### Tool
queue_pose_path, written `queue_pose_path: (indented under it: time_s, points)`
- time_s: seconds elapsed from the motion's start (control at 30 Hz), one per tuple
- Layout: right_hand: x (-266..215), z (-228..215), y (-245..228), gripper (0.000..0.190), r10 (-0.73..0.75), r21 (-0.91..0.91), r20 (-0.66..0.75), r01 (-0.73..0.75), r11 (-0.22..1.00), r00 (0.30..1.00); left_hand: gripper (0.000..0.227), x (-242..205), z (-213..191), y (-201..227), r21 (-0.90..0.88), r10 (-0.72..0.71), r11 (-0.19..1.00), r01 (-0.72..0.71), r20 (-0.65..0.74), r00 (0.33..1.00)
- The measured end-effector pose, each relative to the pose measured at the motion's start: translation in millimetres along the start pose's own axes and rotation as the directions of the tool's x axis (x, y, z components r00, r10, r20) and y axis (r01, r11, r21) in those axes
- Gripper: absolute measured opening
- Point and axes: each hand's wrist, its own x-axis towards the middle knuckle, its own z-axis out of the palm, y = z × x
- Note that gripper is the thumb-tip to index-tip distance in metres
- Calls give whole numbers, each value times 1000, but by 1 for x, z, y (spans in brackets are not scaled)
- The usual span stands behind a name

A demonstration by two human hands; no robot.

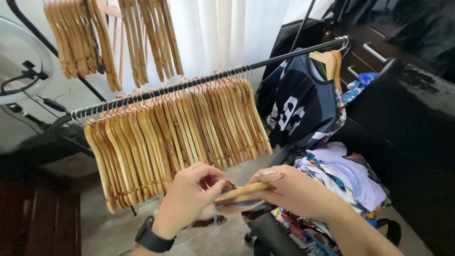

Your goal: Hanging t-shirts onto wooden hangers and placing them on a clothing rack.

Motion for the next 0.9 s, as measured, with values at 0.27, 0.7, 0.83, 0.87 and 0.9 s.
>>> queue_pose_path:
  time_s: [0.27,0.7,0.83,0.87,0.9]
  points:
    - [-6,-25,6,16,228,147,-168,-205,968,959,38,-13,-21,-11,166,177,970,-179,29,984]
    - [2,-38,5,15,118,94,-248,-98,991,962,40,-1,-6,31,43,351,936,-349,-175,920]
    - [0,-36,12,17,341,339,-160,-273,900,926,30,9,12,7,290,464,853,-434,-41,885]
    - [-3,-36,19,24,243,312,-201,-173,934,949,25,9,15,3,282,425,875,-394,-56,904]
    - [-5,-35,25,32,142,281,-239,-72,957,960,21,9,18,-2,273,385,895,-353,-70,920]
